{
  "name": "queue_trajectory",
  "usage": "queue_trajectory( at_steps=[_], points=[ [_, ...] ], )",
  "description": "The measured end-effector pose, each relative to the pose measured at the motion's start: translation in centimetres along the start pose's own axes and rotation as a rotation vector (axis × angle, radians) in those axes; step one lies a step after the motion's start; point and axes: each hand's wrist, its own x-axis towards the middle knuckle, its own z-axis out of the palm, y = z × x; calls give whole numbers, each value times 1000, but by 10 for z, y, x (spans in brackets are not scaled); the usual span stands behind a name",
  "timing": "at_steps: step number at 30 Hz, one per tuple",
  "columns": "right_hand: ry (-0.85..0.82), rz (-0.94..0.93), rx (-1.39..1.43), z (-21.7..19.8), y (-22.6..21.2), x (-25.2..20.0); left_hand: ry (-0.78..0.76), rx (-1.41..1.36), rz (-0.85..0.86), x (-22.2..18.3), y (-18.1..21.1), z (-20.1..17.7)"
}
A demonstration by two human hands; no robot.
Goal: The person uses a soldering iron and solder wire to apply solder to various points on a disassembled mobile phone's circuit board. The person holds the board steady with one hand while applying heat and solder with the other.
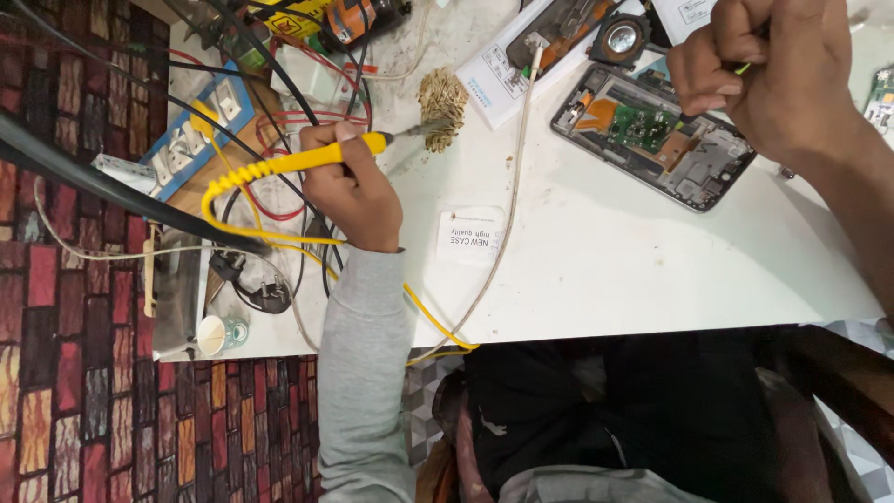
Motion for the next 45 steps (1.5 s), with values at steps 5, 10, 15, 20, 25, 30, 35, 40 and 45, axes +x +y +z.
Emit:
queue_trajectory(
  at_steps=[5,10,15,20,25,30,35,40,45],
  points=[
    [14,37,30,1,3,-2,19,91,35,1,3,-3],
    [7,7,30,0,1,-3,26,84,-10,1,2,-4],
    [22,40,20,1,2,-3,21,-49,0,0,-5,-6],
    [56,116,8,1,10,-5,-13,-158,17,-12,0,-5],
    [88,154,282,1,12,-6,-176,-316,157,-19,27,7],
    [44,98,200,2,3,-5,-398,-447,136,-29,50,22],
    [9,52,207,3,-4,-1,-412,-545,67,-44,54,46],
    [-8,-26,107,4,-1,0,-503,-498,92,-51,46,36],
    [-34,-19,128,3,-3,1,-621,-403,40,-56,49,29]
  ],
)
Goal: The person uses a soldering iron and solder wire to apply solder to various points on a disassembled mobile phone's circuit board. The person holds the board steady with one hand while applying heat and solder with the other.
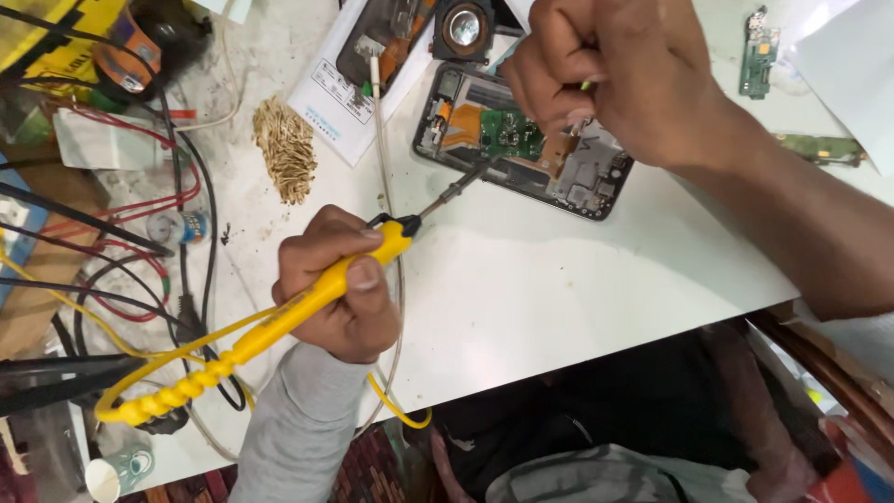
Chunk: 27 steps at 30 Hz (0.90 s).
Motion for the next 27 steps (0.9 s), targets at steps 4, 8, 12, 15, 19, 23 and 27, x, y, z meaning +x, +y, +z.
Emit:
queue_trajectory(
  at_steps=[4,8,12,15,19,23,27],
  points=[
    [18,36,37,-1,1,-1,-8,25,10,-1,1,0],
    [20,73,10,-2,1,-2,-5,33,6,0,0,-3],
    [26,94,2,-2,0,-3,0,24,5,-1,0,0],
    [30,115,12,-2,2,-4,-23,20,-6,-1,-1,0],
    [37,75,-16,-3,6,-4,-17,19,-5,-1,-2,0],
    [23,34,-33,-3,6,-3,-17,30,-25,-2,-2,0],
    [11,26,-32,-3,5,-3,-8,23,-20,-1,-3,1]
  ],
)
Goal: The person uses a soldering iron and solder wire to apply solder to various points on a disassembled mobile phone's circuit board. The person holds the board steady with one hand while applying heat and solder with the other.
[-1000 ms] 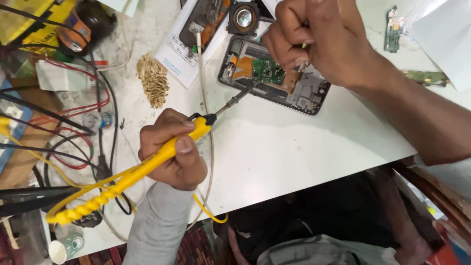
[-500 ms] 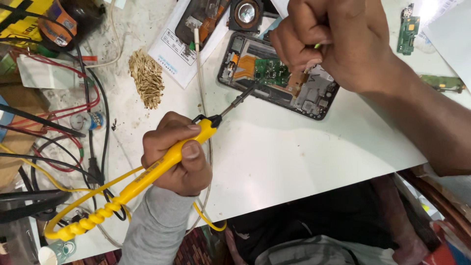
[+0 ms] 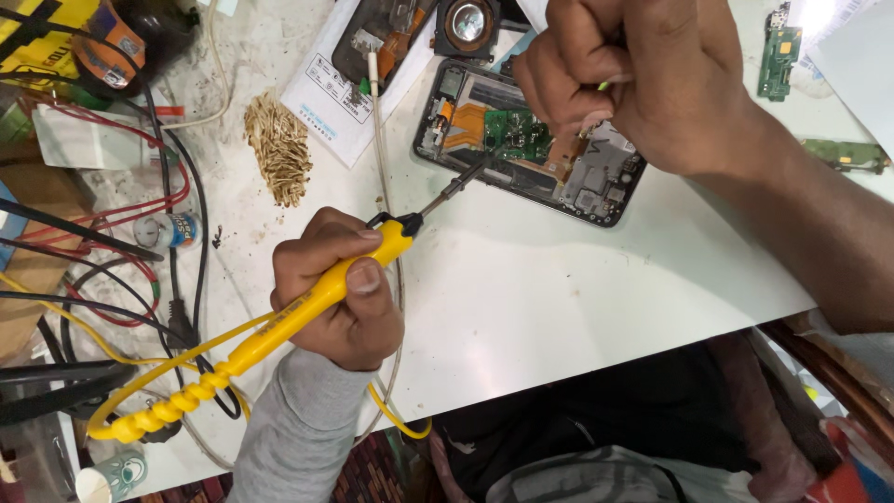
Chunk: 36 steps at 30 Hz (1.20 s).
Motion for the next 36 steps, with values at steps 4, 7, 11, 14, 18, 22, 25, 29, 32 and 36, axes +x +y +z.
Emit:
queue_trajectory(
  at_steps=[4,7,11,14,18,22,25,29,32,36],
  points=[
    [-17,-11,5,0,1,1,29,-20,0,0,-3,3],
    [-15,-20,3,0,1,0,35,-30,7,-1,-4,4],
    [-11,-15,-1,0,-1,0,51,-31,12,0,-3,3],
    [-9,-5,0,0,-1,-1,47,-19,20,1,-2,1],
    [-12,0,7,0,-2,0,52,-14,22,3,-1,2],
    [-17,-11,10,1,-2,0,46,-24,10,3,0,3],
    [-18,-21,3,0,-2,-1,32,-16,15,3,0,2],
    [-18,-23,8,0,-2,0,25,-18,16,4,1,1],
    [-19,-2,7,0,-2,-1,2,-4,10,5,4,0],
    [-21,13,6,0,-3,-2,-82,37,34,8,8,-3]
  ],
)
